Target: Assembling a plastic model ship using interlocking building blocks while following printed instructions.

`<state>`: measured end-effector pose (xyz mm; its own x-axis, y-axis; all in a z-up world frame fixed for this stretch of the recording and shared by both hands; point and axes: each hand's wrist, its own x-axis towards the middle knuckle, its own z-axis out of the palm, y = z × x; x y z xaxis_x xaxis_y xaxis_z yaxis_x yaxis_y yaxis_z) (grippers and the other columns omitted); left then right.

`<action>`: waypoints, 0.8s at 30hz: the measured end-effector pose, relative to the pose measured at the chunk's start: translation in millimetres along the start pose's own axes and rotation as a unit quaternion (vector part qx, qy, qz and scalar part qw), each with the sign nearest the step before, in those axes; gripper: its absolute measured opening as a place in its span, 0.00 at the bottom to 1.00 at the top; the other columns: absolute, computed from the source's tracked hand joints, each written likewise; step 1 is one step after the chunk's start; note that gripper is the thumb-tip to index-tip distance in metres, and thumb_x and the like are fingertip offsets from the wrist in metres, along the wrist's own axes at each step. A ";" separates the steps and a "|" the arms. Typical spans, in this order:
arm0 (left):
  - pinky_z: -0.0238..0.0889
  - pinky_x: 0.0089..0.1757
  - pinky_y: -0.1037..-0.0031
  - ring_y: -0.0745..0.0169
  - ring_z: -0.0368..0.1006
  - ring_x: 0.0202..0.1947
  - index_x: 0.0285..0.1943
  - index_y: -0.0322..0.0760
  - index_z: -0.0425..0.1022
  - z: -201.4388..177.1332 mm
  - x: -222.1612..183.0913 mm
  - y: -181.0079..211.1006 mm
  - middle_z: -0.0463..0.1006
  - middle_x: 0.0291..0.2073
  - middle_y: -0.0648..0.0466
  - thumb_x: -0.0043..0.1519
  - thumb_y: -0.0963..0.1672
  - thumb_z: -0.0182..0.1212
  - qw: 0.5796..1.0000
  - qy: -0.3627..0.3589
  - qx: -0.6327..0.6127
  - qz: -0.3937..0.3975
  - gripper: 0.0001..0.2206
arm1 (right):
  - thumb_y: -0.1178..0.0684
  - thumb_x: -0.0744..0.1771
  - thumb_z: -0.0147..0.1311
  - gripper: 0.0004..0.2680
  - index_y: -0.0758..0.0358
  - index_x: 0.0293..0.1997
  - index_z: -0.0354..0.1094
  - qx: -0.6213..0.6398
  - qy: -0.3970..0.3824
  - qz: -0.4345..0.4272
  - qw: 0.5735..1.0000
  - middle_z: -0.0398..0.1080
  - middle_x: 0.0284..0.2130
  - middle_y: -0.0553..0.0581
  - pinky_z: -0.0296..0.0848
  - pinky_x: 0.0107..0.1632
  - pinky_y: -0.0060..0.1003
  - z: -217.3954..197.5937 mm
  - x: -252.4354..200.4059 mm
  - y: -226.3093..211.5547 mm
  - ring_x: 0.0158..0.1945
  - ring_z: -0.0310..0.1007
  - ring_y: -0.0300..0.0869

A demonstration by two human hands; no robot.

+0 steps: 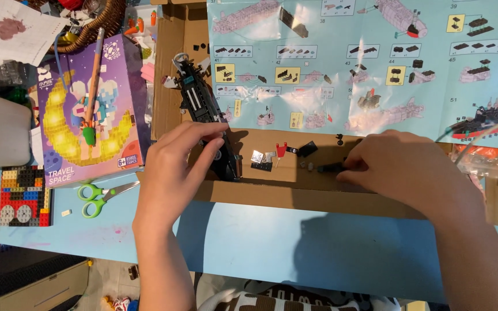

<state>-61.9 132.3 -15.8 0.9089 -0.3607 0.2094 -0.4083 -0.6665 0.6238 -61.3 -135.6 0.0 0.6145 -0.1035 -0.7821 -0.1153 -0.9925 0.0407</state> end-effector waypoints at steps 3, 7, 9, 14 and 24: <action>0.63 0.42 0.73 0.60 0.75 0.41 0.48 0.34 0.75 2.5 -0.8 -1.1 0.79 0.41 0.54 0.65 0.40 0.54 1.000 0.002 -0.004 -0.001 0.07 | 0.36 0.66 0.44 0.11 0.34 0.43 0.76 -0.042 0.060 -0.029 0.997 0.75 0.38 0.37 0.71 0.43 0.35 -2.8 7.0 -9.4 0.45 0.72 0.36; 0.62 0.38 0.74 0.62 0.74 0.37 0.47 0.36 0.76 7.9 0.4 1.5 0.79 0.38 0.56 0.64 0.41 0.54 1.000 -0.011 -0.021 -0.007 0.07 | 0.37 0.67 0.43 0.12 0.46 0.33 0.72 -0.110 0.093 -0.076 0.987 0.73 0.27 0.49 0.70 0.34 0.38 0.4 24.6 -19.3 0.35 0.71 0.45; 0.61 0.36 0.74 0.63 0.73 0.35 0.47 0.36 0.76 7.6 -0.8 2.2 0.79 0.37 0.56 0.64 0.41 0.54 1.000 -0.013 -0.021 -0.004 0.07 | 0.39 0.67 0.45 0.15 0.55 0.25 0.69 -0.145 0.111 -0.093 0.979 0.70 0.21 0.51 0.68 0.29 0.37 6.8 30.7 -16.0 0.28 0.69 0.46; 0.63 0.36 0.76 0.63 0.74 0.36 0.48 0.35 0.76 7.2 -3.5 -0.9 0.80 0.39 0.55 0.64 0.40 0.54 0.998 -0.017 -0.064 -0.012 0.08 | 0.34 0.64 0.48 0.14 0.50 0.28 0.72 -0.146 0.011 -0.062 0.987 0.71 0.26 0.46 0.69 0.32 0.32 0.4 24.4 -13.3 0.32 0.71 0.40; 0.64 0.38 0.75 0.62 0.74 0.36 0.47 0.34 0.76 9.6 -2.0 4.2 0.78 0.37 0.54 0.64 0.41 0.54 0.998 -0.021 -0.064 0.021 0.07 | 0.37 0.65 0.49 0.14 0.44 0.53 0.67 -0.065 0.113 -0.129 0.983 0.74 0.42 0.50 0.73 0.41 0.45 2.7 48.5 -52.4 0.48 0.72 0.47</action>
<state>-66.2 124.0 -20.9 0.8858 -0.4149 0.2077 -0.4293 -0.5629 0.7063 -27.5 -88.5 -41.8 0.7702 0.1546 -0.6187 0.1584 -0.9861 -0.0492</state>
